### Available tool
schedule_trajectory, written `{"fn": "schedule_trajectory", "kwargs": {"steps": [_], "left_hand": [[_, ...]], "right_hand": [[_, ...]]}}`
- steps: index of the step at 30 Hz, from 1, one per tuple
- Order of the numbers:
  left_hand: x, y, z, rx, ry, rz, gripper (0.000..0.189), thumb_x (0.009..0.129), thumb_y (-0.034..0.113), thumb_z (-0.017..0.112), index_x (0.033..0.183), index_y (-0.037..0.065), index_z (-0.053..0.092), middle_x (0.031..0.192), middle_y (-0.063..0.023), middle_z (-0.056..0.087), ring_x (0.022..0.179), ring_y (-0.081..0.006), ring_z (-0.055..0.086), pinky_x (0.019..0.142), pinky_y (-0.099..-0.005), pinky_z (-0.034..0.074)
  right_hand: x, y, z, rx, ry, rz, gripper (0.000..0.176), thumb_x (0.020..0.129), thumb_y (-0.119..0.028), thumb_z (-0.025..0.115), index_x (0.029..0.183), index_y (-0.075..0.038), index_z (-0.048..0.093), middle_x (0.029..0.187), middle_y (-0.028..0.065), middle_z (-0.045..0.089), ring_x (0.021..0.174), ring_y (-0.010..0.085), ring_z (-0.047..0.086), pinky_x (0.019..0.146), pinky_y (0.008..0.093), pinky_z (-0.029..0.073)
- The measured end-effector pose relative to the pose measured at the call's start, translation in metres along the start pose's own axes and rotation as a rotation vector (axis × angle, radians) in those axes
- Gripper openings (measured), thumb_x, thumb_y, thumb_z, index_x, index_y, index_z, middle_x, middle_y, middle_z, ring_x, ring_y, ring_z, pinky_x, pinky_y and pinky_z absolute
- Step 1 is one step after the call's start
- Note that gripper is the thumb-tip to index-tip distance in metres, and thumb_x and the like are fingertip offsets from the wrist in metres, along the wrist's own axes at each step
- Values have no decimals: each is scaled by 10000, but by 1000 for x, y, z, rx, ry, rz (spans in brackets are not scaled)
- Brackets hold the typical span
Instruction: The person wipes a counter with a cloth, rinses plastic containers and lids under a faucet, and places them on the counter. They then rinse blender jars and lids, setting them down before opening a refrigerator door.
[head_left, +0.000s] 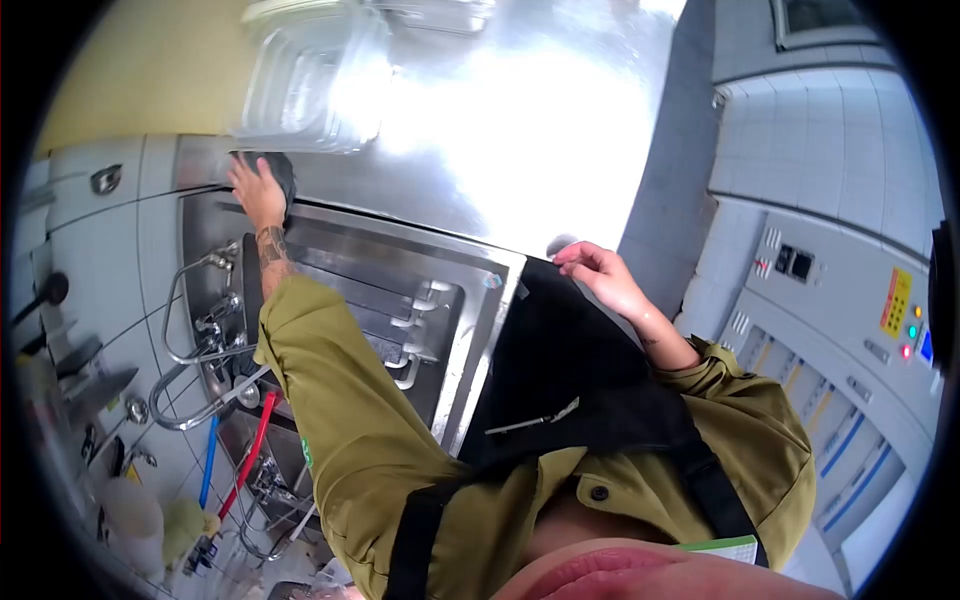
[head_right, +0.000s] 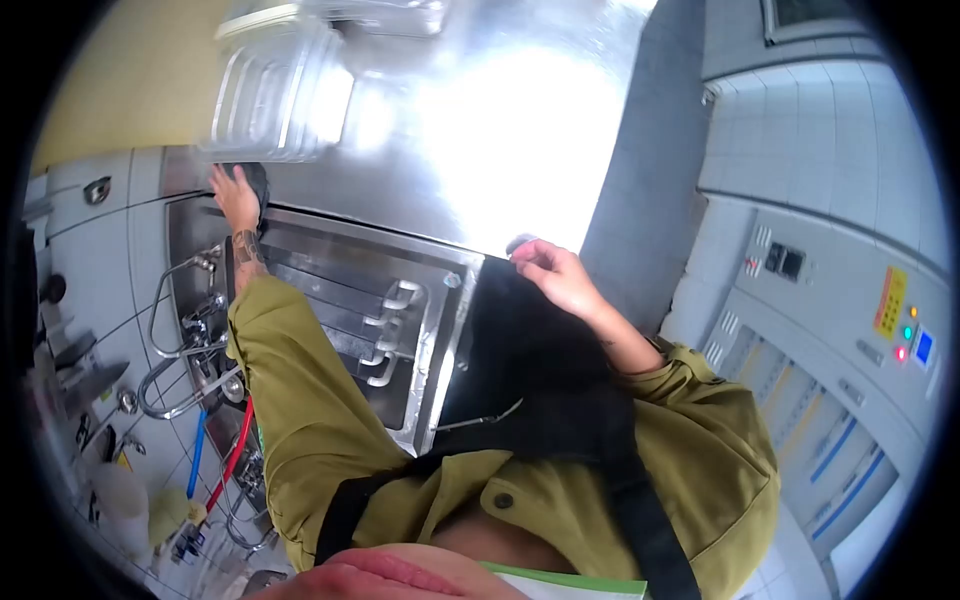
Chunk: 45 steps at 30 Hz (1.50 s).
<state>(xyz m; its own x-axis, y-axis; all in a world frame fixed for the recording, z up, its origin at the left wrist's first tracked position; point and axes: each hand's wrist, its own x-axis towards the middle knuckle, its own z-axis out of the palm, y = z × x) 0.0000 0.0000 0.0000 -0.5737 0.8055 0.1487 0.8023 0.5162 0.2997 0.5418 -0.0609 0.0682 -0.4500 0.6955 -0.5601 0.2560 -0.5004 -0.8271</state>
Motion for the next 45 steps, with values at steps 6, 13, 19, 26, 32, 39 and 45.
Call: {"fn": "schedule_trajectory", "kwargs": {"steps": [6, 13, 19, 26, 32, 39, 45], "left_hand": [[-71, 71, 9, -31, 38, 69, 608, 927, 391, 233, 1336, -59, 218, 1427, -198, 160, 1336, -323, 101, 1080, -451, 88], [-195, 241, 38, 141, 80, -233, 754, 890, 491, 231, 1332, -114, 144, 1406, -289, 103, 1336, -356, 75, 1081, -439, 46], [-295, 397, 70, -93, 121, 17, 622, 862, 435, 431, 1281, -16, 343, 1352, -216, 311, 1249, -364, 303, 1042, -442, 217], [-341, 537, 104, -1069, -154, -151, 417, 915, 321, 439, 774, -65, 511, 788, -266, 569, 721, -382, 547, 686, -403, 421], [-273, 483, 101, -1747, -166, -685, 605, 917, 392, 405, 1326, -32, 266, 1347, -184, 330, 1172, -244, 402, 980, -323, 325], [-199, 314, -25, -1561, -30, -631, 685, 894, 379, 463, 1312, -92, 194, 1280, -206, 382, 1164, -257, 397, 1009, -348, 286], [-172, 241, 47, 208, 114, 14, 758, 876, 443, 409, 1311, -130, 172, 1385, -269, 195, 1304, -378, 155, 1079, -399, 122]], "right_hand": [[-50, 35, -9, 160, 155, -22, 149, 814, -22, 528, 951, 5, 580, 888, 55, 619, 821, 114, 575, 758, 244, 460], [-106, 55, 0, 196, 211, -7, 143, 812, -15, 526, 943, 6, 579, 898, 57, 619, 827, 111, 573, 770, 242, 460], [-138, 57, -41, 328, 241, -66, 166, 821, 5, 504, 978, 32, 552, 932, 65, 606, 852, 118, 563, 795, 244, 450], [-190, 77, -123, 239, 370, -113, 193, 863, -97, 468, 1009, -15, 564, 1019, 74, 611, 914, 147, 574, 801, 252, 407], [-213, 73, -169, 319, 501, -53, 166, 850, -46, 496, 990, 9, 569, 965, 85, 621, 874, 141, 577, 806, 251, 428], [-185, 59, -179, 273, 439, -57, 196, 864, -132, 478, 1006, -43, 579, 1006, 60, 618, 912, 131, 576, 805, 241, 398], [-143, 39, -170, 300, 418, -56, 193, 846, -78, 480, 1004, -18, 571, 1000, 73, 614, 901, 139, 572, 807, 249, 408]]}}
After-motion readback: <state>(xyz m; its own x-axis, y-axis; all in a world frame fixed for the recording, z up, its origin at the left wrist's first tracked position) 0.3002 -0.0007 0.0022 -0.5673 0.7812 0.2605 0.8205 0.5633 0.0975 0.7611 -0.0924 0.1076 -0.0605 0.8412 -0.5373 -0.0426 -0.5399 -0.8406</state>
